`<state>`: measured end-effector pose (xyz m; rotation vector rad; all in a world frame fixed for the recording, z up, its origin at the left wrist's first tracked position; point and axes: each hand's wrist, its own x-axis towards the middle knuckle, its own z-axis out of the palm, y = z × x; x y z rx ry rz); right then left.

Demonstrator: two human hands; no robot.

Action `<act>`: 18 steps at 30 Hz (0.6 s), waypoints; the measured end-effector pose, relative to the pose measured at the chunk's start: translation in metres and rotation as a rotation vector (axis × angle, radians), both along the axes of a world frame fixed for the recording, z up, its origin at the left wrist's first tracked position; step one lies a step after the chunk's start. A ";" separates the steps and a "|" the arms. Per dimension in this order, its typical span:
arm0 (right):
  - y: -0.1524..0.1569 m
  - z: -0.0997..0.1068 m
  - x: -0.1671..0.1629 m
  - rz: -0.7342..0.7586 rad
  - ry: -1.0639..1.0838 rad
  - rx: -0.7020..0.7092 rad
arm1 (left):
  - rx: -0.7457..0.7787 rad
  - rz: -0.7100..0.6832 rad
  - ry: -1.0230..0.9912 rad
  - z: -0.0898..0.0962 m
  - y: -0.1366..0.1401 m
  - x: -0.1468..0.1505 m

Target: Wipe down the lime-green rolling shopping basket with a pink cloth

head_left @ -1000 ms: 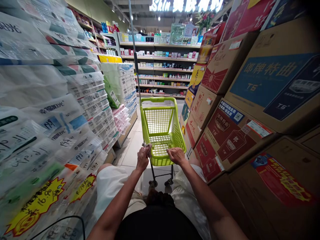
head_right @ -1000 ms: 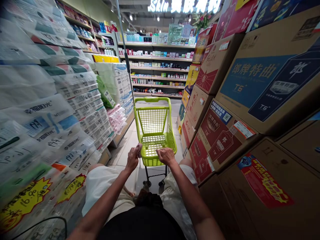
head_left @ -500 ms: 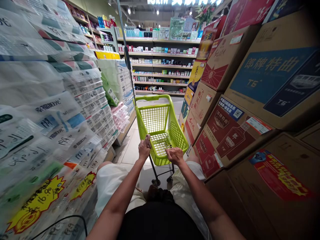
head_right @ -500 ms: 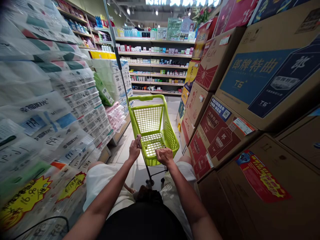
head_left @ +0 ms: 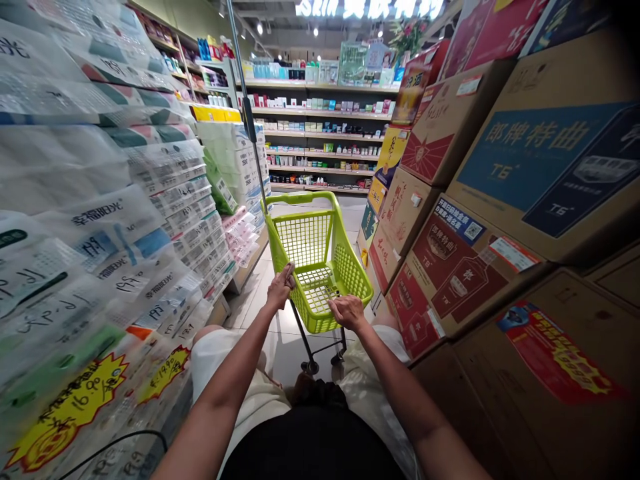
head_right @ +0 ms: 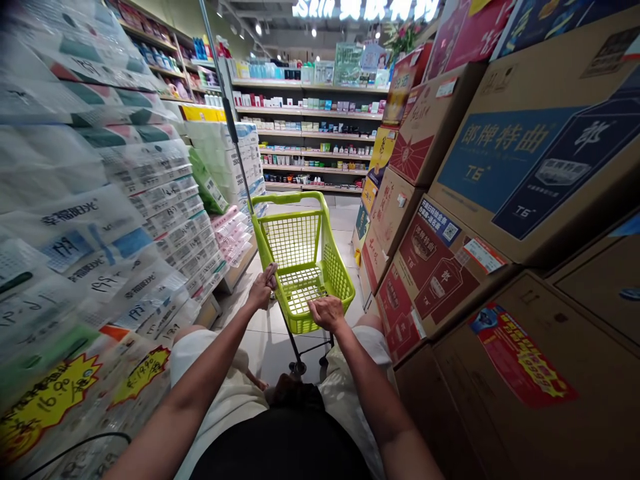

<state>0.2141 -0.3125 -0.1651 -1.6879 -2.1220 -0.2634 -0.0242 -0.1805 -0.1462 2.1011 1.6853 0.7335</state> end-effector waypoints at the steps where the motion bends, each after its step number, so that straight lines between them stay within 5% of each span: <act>1: 0.001 0.000 -0.002 -0.002 0.003 0.002 | 0.004 0.007 -0.020 -0.001 0.000 0.001; 7: 0.003 0.002 -0.003 0.048 0.016 -0.019 | 0.225 -0.213 -0.063 -0.051 -0.071 -0.004; 9: 0.002 0.002 0.001 0.073 0.015 -0.027 | 0.252 -0.304 0.001 -0.053 -0.089 -0.009; 12: 0.001 0.002 0.005 0.087 0.009 -0.031 | 0.251 -0.327 0.187 -0.025 -0.085 -0.010; 18: 0.008 0.001 0.002 0.063 -0.019 -0.033 | 0.044 -0.138 0.269 0.045 -0.039 0.002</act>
